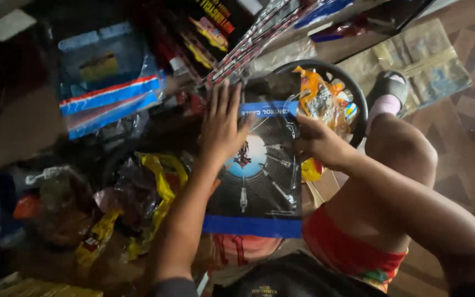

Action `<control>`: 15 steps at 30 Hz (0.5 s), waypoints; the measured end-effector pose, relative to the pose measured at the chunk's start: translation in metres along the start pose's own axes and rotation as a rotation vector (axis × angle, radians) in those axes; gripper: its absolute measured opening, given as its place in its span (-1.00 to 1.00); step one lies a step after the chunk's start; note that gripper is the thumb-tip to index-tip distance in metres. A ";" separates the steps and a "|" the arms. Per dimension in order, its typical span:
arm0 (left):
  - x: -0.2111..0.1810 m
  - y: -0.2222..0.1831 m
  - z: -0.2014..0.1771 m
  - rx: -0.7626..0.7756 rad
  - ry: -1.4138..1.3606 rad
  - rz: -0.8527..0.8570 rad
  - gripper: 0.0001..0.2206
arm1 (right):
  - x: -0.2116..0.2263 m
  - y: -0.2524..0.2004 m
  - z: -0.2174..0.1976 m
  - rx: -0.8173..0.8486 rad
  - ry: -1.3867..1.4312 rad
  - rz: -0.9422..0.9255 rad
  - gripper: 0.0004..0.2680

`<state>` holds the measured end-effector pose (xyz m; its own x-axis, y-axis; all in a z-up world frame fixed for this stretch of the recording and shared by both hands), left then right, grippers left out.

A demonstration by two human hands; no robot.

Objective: Wiping down and organizing packaged motorcycle cables on shelves in a parts room.

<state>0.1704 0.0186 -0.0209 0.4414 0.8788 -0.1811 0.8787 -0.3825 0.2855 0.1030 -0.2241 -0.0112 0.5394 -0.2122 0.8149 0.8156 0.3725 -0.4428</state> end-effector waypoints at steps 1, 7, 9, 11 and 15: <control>0.007 0.004 0.009 0.002 0.003 -0.009 -0.35 | 0.000 0.000 0.004 0.008 -0.001 0.006 -0.57; 0.012 0.003 0.016 0.241 -0.200 -0.039 -0.39 | -0.022 0.004 -0.005 0.059 0.053 -0.067 -0.67; 0.001 -0.016 -0.001 0.032 0.063 0.019 -0.35 | -0.026 0.003 -0.008 0.109 0.027 -0.090 -0.66; -0.020 -0.039 -0.020 0.064 0.133 0.040 -0.32 | -0.019 0.001 -0.010 0.106 0.004 -0.069 -0.65; -0.063 -0.111 -0.041 0.259 0.276 0.122 -0.33 | -0.019 -0.003 -0.004 0.129 0.000 -0.023 -0.69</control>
<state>0.0381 0.0175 -0.0022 0.5108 0.8527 0.1094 0.8552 -0.5170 0.0364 0.0911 -0.2250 -0.0262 0.5211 -0.2222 0.8240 0.7939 0.4807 -0.3724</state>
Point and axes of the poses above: each hand's wrist, its own y-axis towards the middle knuckle, its own z-axis out of the palm, x = y × z, the point moved 2 cm from there along y, towards the middle knuckle, and after that the axes turned 13 degrees about y, right-handed, at the moved point
